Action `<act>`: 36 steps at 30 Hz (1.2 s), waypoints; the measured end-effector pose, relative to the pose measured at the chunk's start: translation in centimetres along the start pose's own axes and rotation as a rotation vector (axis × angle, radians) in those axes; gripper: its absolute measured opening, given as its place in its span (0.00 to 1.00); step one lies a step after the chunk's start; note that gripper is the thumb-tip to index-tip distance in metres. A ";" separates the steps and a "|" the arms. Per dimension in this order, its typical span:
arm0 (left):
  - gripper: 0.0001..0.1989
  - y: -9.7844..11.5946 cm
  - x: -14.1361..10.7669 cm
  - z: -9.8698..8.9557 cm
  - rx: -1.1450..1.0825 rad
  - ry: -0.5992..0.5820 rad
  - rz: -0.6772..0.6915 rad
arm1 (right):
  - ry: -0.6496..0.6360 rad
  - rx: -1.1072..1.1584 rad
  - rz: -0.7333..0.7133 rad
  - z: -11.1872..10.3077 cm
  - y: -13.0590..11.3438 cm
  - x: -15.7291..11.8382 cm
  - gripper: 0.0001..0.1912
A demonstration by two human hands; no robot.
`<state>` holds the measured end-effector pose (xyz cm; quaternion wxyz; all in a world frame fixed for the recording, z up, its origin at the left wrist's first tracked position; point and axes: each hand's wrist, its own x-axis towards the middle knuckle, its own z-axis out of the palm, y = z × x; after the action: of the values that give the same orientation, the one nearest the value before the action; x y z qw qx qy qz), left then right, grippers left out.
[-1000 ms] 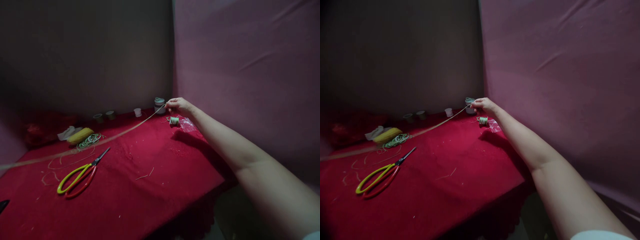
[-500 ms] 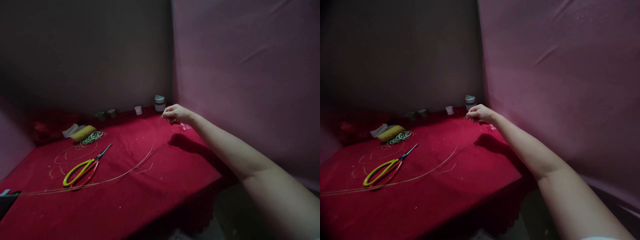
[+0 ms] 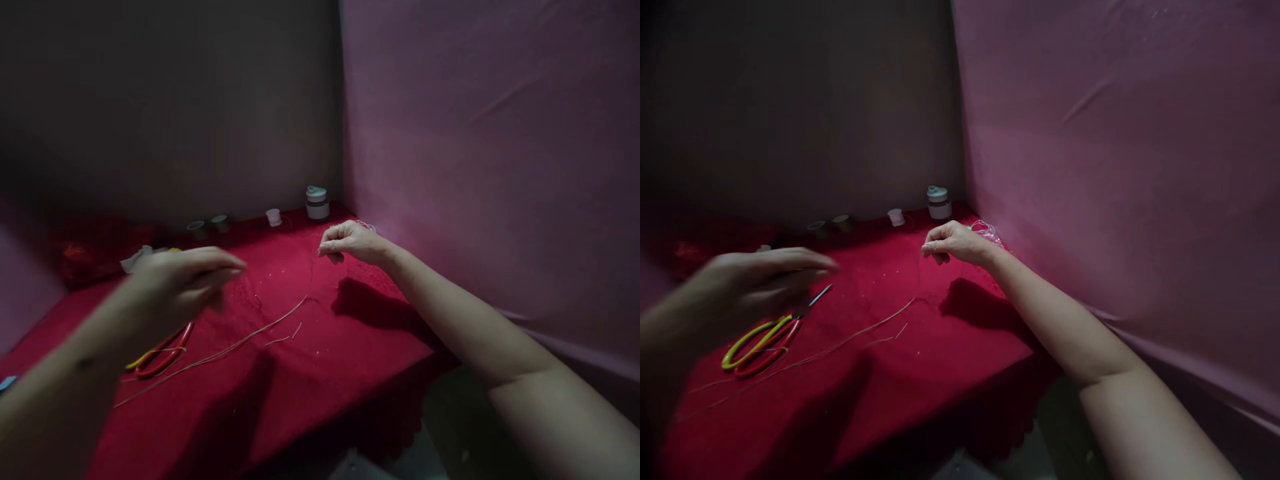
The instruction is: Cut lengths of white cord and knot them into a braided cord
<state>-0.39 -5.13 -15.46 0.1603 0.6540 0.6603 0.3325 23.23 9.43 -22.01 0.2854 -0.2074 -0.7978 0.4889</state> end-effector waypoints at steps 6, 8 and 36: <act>0.13 1.2 3.3 9.4 -0.686 -0.428 -0.183 | 0.040 0.004 -0.039 0.1 0.6 -0.8 0.09; 0.08 0.8 3.7 10.9 -0.753 -0.396 -0.176 | 0.044 -0.009 -0.017 0.1 1.0 -1.0 0.09; 0.10 -0.3 -1.4 15.1 0.047 -0.261 0.390 | 0.629 1.384 0.642 8.1 1.4 -7.1 0.09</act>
<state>9.23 -2.98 -26.92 0.1620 0.8102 0.5026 0.2544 23.35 0.38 -27.97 0.4051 -0.3297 -0.1008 0.8468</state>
